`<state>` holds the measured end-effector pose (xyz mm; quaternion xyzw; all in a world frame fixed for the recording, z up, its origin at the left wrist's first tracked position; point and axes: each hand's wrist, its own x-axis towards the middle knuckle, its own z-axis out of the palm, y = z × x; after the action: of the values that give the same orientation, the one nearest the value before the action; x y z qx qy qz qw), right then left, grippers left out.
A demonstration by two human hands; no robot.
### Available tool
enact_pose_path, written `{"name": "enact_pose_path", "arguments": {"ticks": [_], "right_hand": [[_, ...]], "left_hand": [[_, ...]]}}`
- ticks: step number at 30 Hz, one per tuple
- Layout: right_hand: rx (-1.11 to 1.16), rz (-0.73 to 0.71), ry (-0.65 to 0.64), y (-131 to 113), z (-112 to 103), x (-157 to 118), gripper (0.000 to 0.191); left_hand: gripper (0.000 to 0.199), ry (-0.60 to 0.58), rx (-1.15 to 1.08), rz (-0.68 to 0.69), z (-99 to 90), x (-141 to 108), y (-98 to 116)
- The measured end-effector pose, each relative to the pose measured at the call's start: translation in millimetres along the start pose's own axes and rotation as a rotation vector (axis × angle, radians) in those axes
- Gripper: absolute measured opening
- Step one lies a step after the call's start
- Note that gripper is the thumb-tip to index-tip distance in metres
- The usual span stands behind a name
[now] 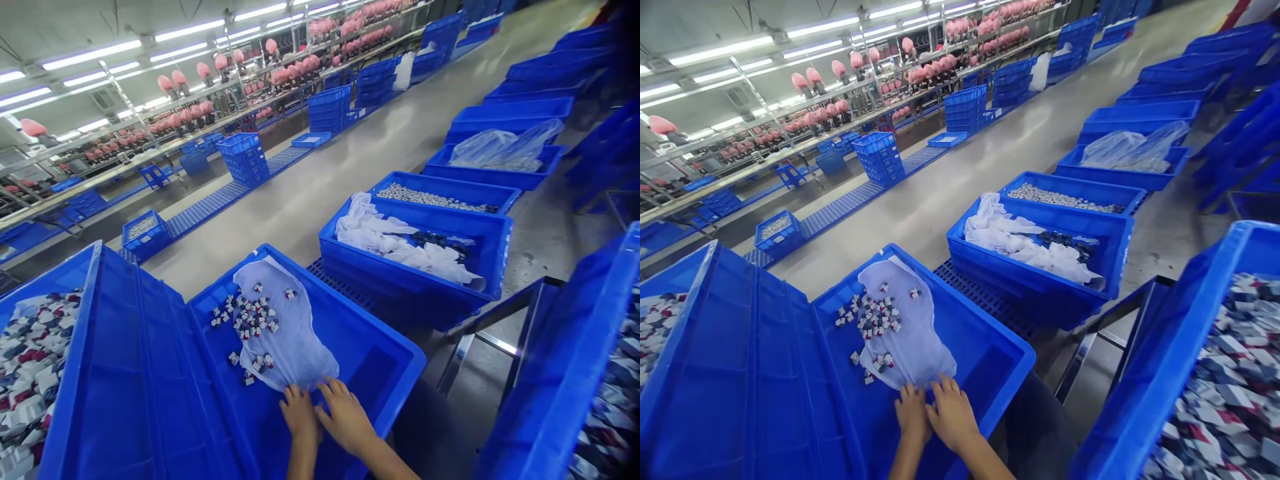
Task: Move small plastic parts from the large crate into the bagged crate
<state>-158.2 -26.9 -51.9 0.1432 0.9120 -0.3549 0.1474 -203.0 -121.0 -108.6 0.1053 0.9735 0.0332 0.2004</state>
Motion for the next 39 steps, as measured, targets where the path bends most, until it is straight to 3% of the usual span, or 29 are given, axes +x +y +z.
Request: {"name": "enact_pose_path", "arguments": {"ticks": [3, 5, 9, 12, 15, 25, 29, 33, 37, 39], "right_hand": [[-0.172, 0.005, -0.033, 10, 4, 11, 0.049], [-0.255, -0.016, -0.071, 16, 5, 19, 0.053], [-0.375, -0.030, -0.160, 28, 9, 30, 0.061], [-0.443, 0.021, -0.197, 35, 8, 35, 0.050], [-0.497, 0.039, -0.204, 41, 2, 38, 0.043], [-0.530, 0.183, -0.172, 53, -18, 21, 0.024], [-0.435, 0.160, -0.105, 47, -32, 10, 0.017], [-0.253, 0.014, 0.064, 31, -59, -18, 0.032], [-0.059, -0.037, 0.237, 10, -86, -83, 0.041], [0.095, -0.099, 0.382, 4, -95, -120, 0.041]], "left_hand": [[0.030, -0.019, 0.023, 0.056, 2.6, -13, 11], [0.038, 0.034, 0.033, 0.052, -3.5, -13, 5], [0.054, 0.165, 0.069, -0.030, -22.0, 13, -24], [0.053, 0.157, 0.080, -0.085, -28.0, 39, -40], [0.052, 0.137, 0.081, -0.074, -24.9, 47, -42], [0.051, 0.029, 0.049, -0.002, 5.4, -12, -3], [0.052, -0.026, 0.032, 0.038, 13.4, -32, 10], [0.057, -0.022, 0.011, 0.037, 19.6, -49, 14], [0.055, -0.019, -0.040, 0.079, 21.0, -54, 6], [0.056, -0.015, -0.062, 0.109, 19.9, -52, 2]]}}
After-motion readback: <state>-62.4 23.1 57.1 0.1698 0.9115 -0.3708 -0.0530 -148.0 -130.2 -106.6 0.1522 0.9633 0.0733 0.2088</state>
